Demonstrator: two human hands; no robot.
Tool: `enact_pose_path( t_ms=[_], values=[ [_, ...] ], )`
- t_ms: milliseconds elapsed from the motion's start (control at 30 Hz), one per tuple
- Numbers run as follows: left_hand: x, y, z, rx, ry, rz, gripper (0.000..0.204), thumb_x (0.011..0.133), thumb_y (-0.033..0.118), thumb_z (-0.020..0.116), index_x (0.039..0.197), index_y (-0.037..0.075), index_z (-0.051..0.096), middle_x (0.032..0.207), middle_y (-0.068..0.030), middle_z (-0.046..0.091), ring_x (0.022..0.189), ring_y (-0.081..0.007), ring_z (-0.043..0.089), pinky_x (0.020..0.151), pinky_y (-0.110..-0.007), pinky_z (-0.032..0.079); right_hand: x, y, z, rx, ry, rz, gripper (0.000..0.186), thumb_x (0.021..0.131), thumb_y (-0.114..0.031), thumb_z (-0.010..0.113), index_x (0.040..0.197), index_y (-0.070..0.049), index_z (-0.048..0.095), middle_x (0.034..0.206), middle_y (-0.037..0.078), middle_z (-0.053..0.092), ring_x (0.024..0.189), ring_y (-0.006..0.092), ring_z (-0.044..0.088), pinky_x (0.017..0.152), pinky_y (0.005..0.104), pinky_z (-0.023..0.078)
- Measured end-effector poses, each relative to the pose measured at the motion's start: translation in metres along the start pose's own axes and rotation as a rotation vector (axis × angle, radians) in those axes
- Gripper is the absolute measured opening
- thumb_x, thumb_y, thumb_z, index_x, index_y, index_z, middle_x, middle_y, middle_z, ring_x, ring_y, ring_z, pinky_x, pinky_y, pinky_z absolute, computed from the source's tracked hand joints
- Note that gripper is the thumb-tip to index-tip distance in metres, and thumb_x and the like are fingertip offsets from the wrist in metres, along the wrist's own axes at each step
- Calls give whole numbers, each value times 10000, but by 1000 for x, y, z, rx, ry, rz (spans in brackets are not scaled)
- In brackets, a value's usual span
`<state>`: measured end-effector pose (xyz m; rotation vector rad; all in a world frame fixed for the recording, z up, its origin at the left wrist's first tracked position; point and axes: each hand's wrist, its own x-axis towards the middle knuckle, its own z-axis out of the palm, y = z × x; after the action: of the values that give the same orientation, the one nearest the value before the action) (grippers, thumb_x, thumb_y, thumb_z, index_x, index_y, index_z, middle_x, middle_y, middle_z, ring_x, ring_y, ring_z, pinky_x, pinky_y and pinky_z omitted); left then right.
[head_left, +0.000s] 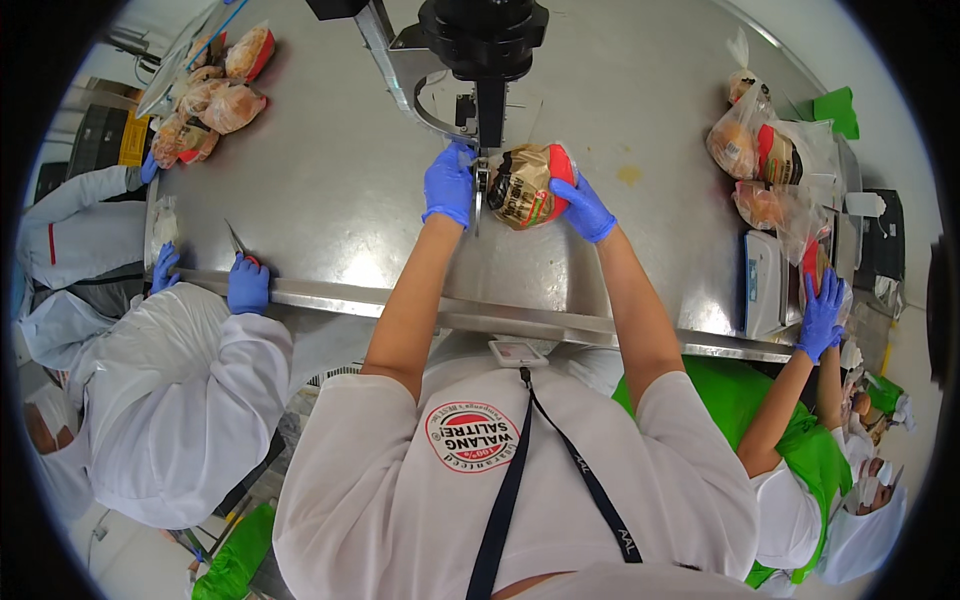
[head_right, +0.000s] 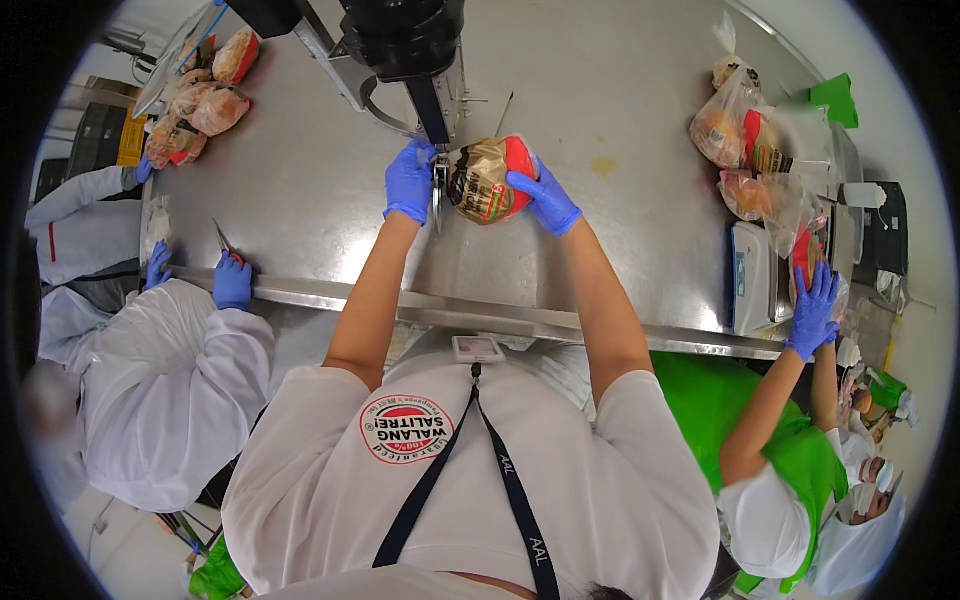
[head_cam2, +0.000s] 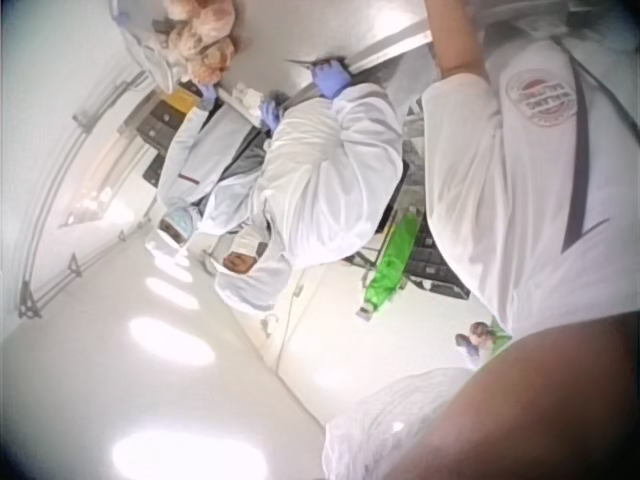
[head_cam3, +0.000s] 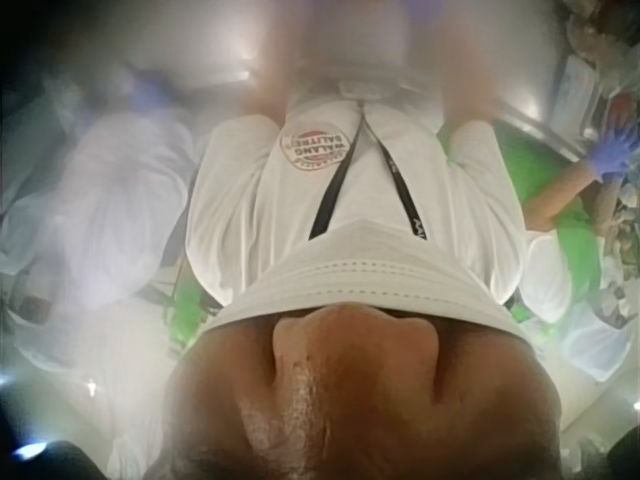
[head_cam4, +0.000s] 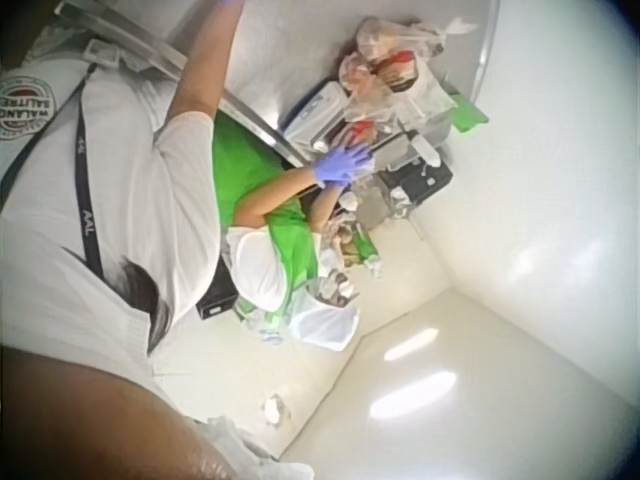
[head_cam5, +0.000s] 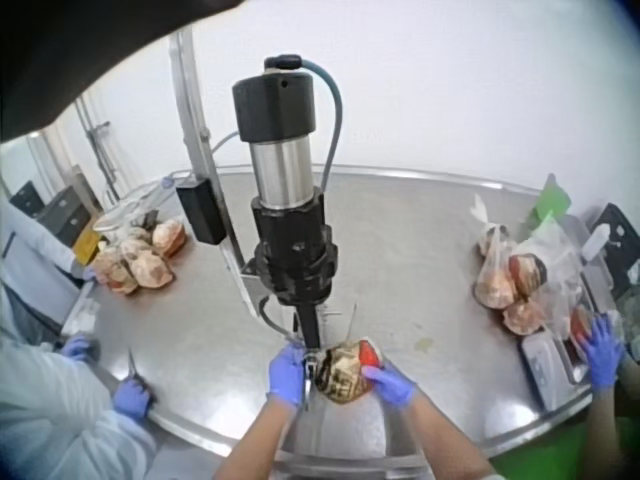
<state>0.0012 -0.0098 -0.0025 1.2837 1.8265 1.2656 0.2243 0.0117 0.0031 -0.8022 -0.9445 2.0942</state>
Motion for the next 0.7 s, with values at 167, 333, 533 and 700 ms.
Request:
enact_pose_path(
  t_ms=[167,333,533,700],
  values=[
    [-6,-3,4,48,16,90,241,904,129,464,1084,10,573,938,-116,639,822,-169,598,751,-285,463,6,-1,4,43,81,-10,615,784,-297,646,1279,-35,391,1198,102,521,1100,205,506,958,382,404],
    [6,6,21,-494,-123,-186,231,856,138,495,1008,-3,598,855,-75,628,767,-167,581,682,-318,471,18,14,-32,393,-14,33,585,787,-375,621,1219,-20,449,1131,157,554,1040,251,549,899,413,455],
    [35,-27,-3,-42,-201,-125,173,834,103,495,934,33,617,789,-56,597,651,-153,538,530,-294,427,33,3,-13,606,-125,25,658,800,-475,573,1288,-67,404,1236,134,508,1109,251,511,967,394,397],
    [30,-28,-1,-471,-194,-433,130,824,98,530,908,55,620,765,-30,595,576,-102,513,443,-235,364,19,13,-1,738,-37,12,615,843,-506,493,1300,-103,404,1247,116,504,1124,246,505,979,405,384]
  ],
)
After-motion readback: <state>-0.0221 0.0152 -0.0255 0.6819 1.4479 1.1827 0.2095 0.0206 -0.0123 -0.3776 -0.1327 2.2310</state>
